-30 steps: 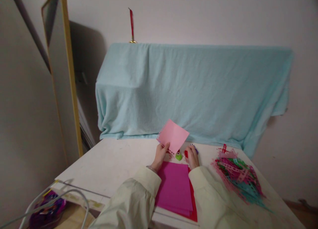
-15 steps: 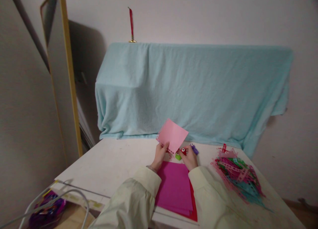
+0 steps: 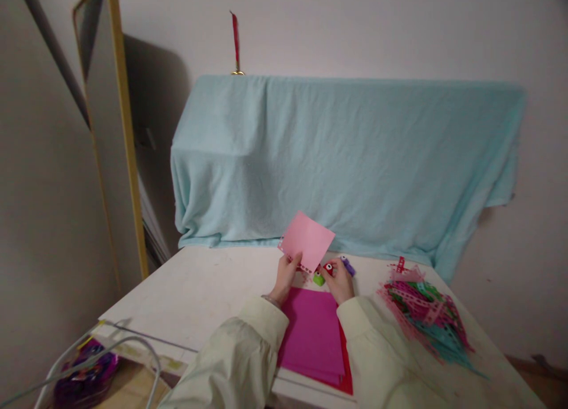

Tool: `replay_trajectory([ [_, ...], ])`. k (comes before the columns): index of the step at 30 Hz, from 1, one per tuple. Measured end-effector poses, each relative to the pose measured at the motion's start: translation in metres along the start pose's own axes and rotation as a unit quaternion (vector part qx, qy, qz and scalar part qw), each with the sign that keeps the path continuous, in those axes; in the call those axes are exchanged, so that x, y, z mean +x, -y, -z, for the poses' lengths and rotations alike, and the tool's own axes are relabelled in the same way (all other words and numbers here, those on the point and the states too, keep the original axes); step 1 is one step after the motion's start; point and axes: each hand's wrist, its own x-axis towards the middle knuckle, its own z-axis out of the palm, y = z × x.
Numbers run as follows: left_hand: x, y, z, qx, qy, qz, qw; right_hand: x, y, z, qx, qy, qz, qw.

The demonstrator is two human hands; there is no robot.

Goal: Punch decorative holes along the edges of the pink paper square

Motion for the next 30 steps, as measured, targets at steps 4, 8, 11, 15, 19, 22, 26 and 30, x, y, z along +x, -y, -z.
replay_trajectory([
  [4, -0.002, -0.003, 0.000, -0.002, 0.001, -0.005, 1.000, -0.001, 0.005, 0.002, 0.024, -0.014, -0.003, 1.000],
  [8, -0.004, -0.006, -0.001, -0.003, -0.010, -0.012, 1.000, -0.002, 0.010, 0.004, 0.043, -0.022, -0.027, 0.998],
  [11, -0.004, -0.008, -0.001, -0.005, -0.011, -0.015, 1.000, -0.002, 0.012, 0.004, 0.065, -0.028, -0.045, 0.996],
  [15, -0.004, -0.007, -0.001, -0.001, -0.015, -0.020, 1.000, -0.001, 0.006, 0.002, 0.088, -0.014, -0.082, 0.993],
  [19, -0.004, -0.005, 0.000, 0.006, -0.013, -0.027, 1.000, 0.001, -0.005, 0.002, 0.057, 0.016, -0.091, 0.994],
  [22, -0.004, -0.006, 0.000, -0.004, -0.018, -0.023, 1.000, 0.003, -0.012, 0.003, 0.004, 0.013, -0.063, 0.998],
  [26, -0.003, -0.007, 0.000, -0.037, -0.038, 0.002, 0.999, 0.004, -0.015, 0.004, -0.081, 0.014, -0.034, 0.996],
  [30, -0.002, -0.007, 0.003, -0.056, -0.065, 0.019, 0.996, 0.003, -0.009, 0.007, -0.173, 0.009, 0.004, 0.985],
])
